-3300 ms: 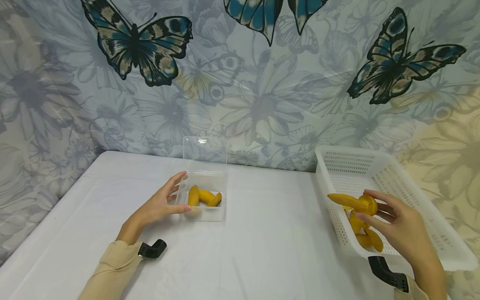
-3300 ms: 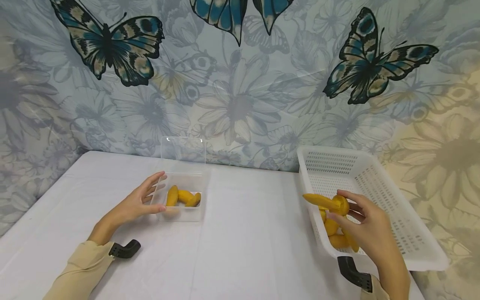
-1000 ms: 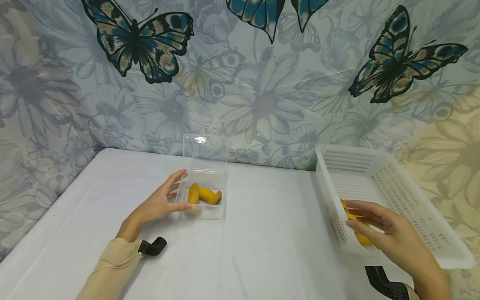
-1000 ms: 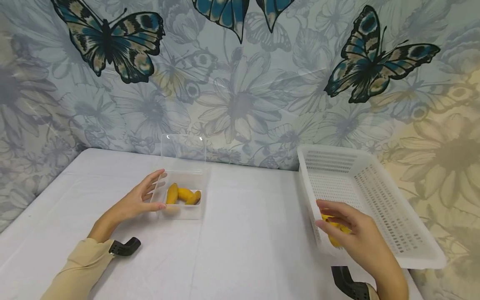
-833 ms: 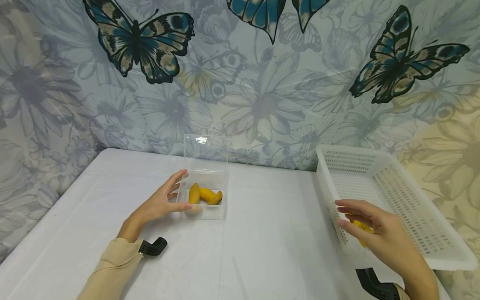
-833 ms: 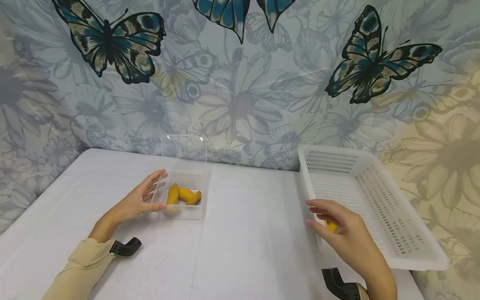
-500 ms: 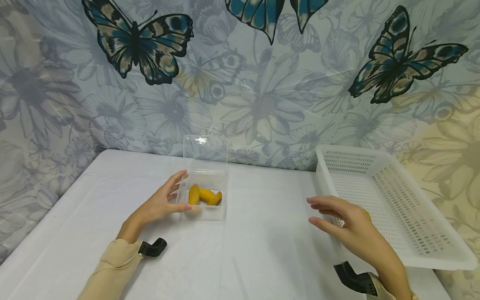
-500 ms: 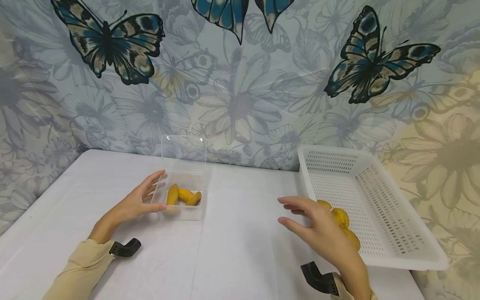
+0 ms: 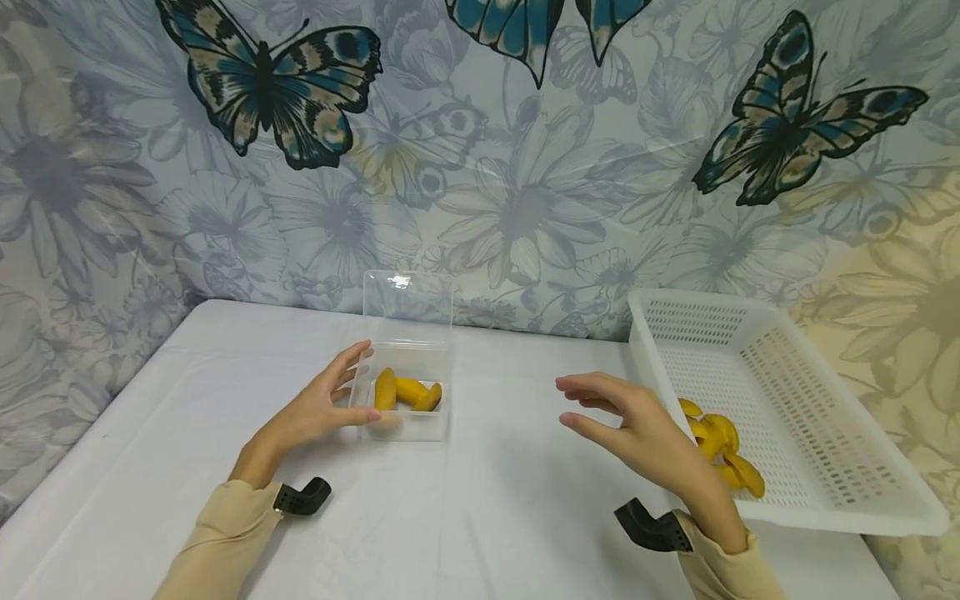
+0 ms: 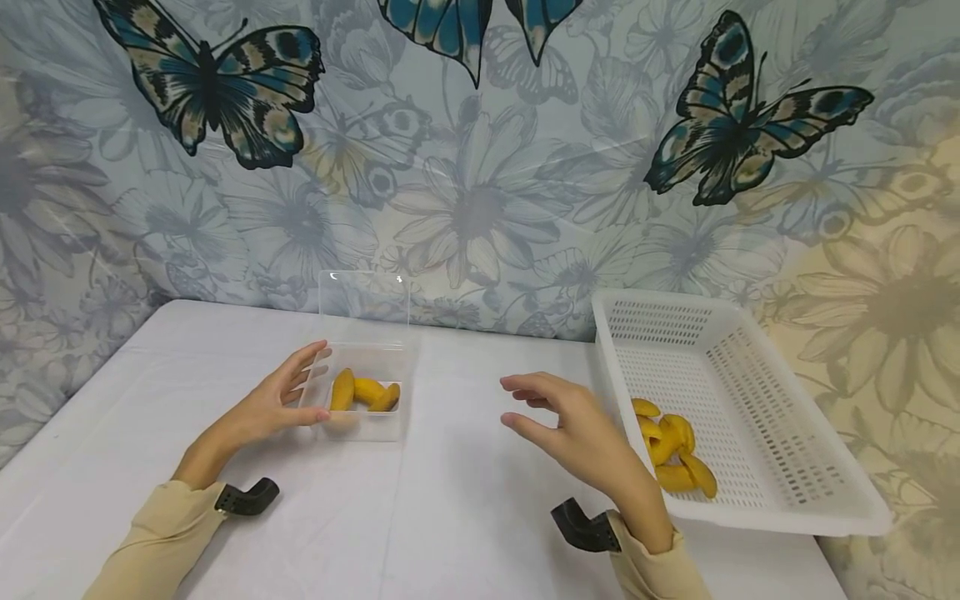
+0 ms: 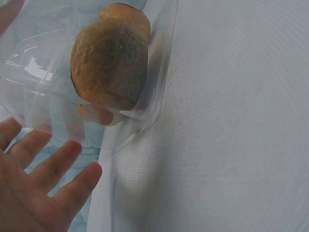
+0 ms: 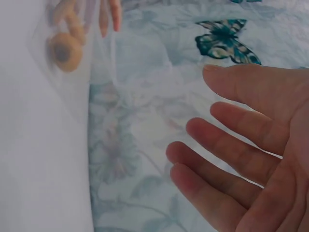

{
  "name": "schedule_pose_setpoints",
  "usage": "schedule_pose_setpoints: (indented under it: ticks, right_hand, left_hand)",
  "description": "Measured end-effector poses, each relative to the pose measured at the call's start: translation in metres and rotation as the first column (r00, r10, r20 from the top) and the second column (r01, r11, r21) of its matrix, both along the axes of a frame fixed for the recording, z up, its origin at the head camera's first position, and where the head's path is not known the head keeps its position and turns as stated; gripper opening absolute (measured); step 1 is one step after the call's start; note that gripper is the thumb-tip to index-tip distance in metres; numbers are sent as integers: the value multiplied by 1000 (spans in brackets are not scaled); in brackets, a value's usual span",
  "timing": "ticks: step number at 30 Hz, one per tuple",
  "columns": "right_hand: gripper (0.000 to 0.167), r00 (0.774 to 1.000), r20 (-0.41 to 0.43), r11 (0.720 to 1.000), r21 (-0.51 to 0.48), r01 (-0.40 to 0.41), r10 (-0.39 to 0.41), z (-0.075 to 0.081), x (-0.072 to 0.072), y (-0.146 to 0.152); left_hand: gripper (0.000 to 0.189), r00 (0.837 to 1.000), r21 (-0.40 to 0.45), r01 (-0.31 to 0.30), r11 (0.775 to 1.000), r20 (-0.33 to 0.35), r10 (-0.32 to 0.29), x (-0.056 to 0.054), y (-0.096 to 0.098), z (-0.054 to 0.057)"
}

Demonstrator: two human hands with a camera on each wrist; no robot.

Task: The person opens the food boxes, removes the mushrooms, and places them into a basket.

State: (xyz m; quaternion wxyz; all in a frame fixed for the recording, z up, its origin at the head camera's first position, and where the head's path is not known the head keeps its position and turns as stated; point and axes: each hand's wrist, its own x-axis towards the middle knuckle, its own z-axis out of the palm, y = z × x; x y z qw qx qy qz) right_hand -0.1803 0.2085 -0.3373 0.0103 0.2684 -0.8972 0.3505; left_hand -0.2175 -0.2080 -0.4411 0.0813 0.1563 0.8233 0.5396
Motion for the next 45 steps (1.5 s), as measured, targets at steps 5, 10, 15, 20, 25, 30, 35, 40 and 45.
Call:
schedule_pose_setpoints:
  ticks: [5, 10, 15, 20, 25, 30, 35, 40, 45]
  right_hand:
    - [37, 999, 43, 999, -46, -30, 32, -1, -11, -11]
    - [37, 996, 66, 995, -90, -50, 56, -4, -22, -23]
    - [37, 992, 82, 989, -123, -87, 98, -9, -32, -37]
    - [37, 986, 116, 986, -132, -103, 119, -13, -39, -51]
    - [37, 980, 143, 983, -141, -119, 139, -16, -46, -64]
    - [37, 974, 175, 984, -134, -121, 143, -17, -54, -73]
    - [37, 969, 191, 982, -138, -133, 158, -21, -62, -82]
    - [37, 964, 209, 983, -115, -143, 165, -22, -67, -95]
    - [37, 951, 232, 977, -113, -181, 203, -25, -71, -109]
  left_hand:
    - [99, 1000, -5, 1, 1000, -6, -1, 0, 0, 0]
    - [98, 1000, -8, 1, 1000, -6, -1, 1, 0, 1]
    - [98, 1000, -4, 1, 1000, -9, -1, 1, 0, 1]
    - [99, 1000, -3, 2, 1000, -4, -2, 0, -1, -1]
    - [100, 1000, -1, 2, 1000, 1, -2, 0, -1, -1]
    - [101, 1000, 7, 0, 1000, 2, 0, 1, -1, 0]
    - [101, 1000, 4, -4, 1000, 4, 4, 1, 0, 1]
    - [100, 1000, 2, -2, 1000, -4, 2, 0, 0, 1]
    - [99, 1000, -6, -4, 1000, -8, 4, 1, 0, 1]
